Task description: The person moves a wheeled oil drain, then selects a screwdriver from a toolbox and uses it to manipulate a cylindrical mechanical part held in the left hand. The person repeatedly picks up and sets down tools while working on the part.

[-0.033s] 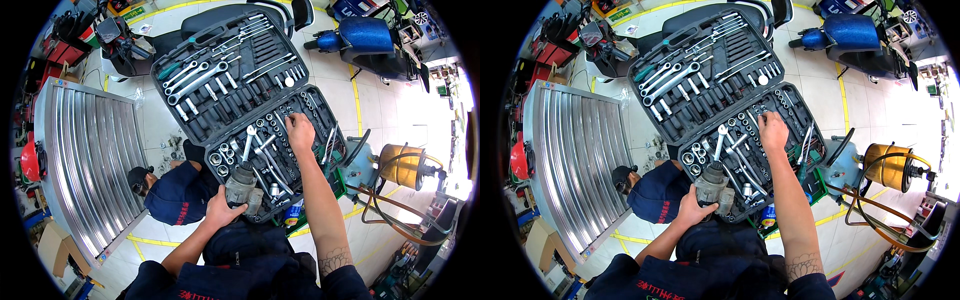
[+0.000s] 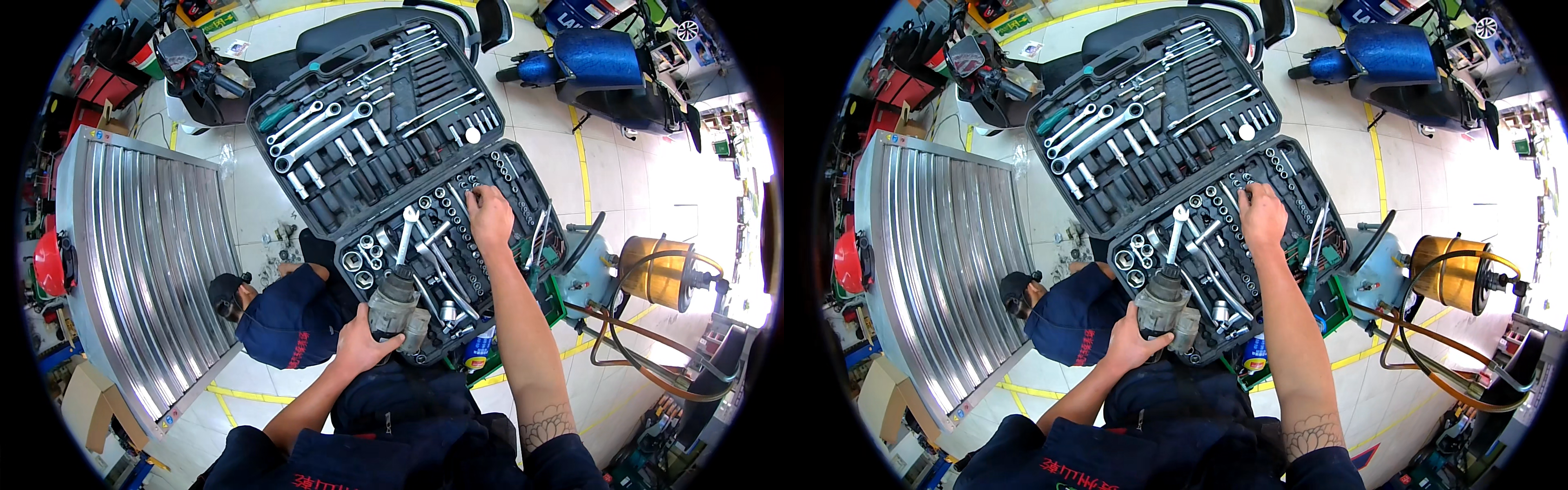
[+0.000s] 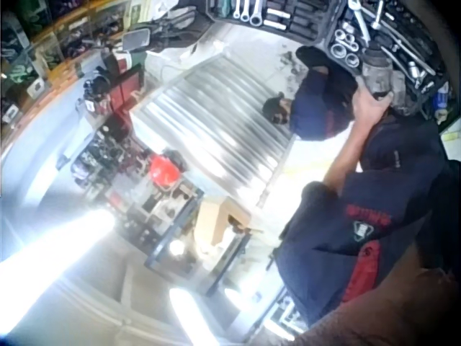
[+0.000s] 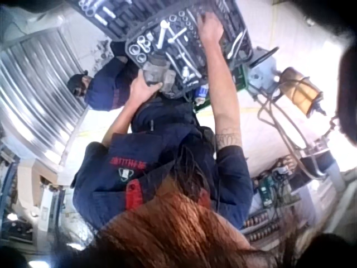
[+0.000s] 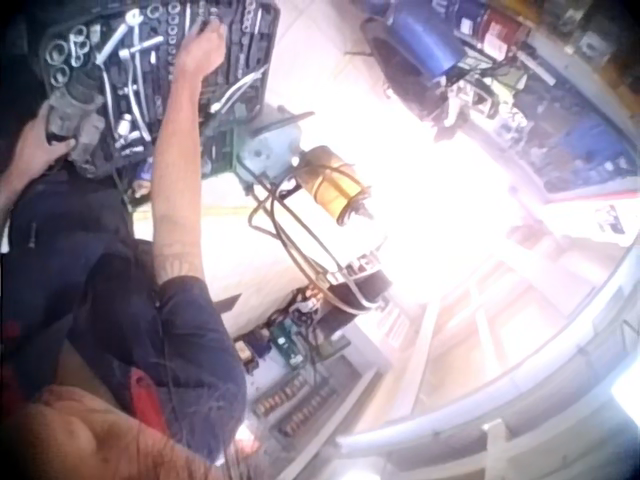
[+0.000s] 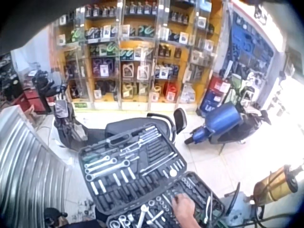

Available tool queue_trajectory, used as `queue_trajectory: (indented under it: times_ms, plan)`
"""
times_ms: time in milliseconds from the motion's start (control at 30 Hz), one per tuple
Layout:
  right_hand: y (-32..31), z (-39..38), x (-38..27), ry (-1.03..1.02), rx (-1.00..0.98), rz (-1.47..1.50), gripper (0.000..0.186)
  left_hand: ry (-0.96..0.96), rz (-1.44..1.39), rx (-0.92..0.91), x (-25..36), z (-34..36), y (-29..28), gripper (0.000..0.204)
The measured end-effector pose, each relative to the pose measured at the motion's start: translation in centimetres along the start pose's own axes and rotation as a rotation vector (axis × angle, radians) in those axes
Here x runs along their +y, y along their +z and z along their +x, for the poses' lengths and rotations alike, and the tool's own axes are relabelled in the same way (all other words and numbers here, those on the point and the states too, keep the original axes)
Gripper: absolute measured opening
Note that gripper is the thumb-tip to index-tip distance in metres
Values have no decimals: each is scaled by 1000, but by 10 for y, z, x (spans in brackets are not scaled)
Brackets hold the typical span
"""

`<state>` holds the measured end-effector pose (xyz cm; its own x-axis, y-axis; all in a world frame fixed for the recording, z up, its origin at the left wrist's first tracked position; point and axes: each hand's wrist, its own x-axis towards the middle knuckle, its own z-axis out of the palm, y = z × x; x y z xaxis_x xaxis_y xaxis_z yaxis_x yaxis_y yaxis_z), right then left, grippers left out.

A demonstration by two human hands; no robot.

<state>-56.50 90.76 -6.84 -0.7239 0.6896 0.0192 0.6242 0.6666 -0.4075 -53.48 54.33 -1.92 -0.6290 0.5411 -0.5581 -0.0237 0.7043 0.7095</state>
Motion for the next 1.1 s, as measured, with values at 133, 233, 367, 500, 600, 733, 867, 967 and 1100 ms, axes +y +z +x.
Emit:
queue_trajectory:
  times_ms: [133,233,367,500,600,733,867,967,1100]
  plan:
    - [2,-1,-1,5,41,29,20,-30,17,-20,1,0,-2,87]
    - [-1,-1,-1,33,32,62,18,-20,21,-9,0,0,0,86]
    - [-3,1,-3,62,5,72,19,26,35,28,-3,-1,1,86]
    - [-3,5,-4,70,-13,19,21,38,28,29,-2,1,2,86]
    - [-9,10,-12,76,-73,-31,23,-15,15,4,4,0,-3,88]
    - [-27,1,-24,14,-63,-81,29,-25,22,-7,-1,0,1,88]
    - [-46,-56,-29,-204,-79,144,27,-26,24,-11,2,2,0,88]
    - [-61,-127,-34,-341,-318,237,27,-25,19,-19,2,1,0,88]
    - [-67,-189,-43,-357,-522,232,28,-11,13,-7,-11,1,6,89]
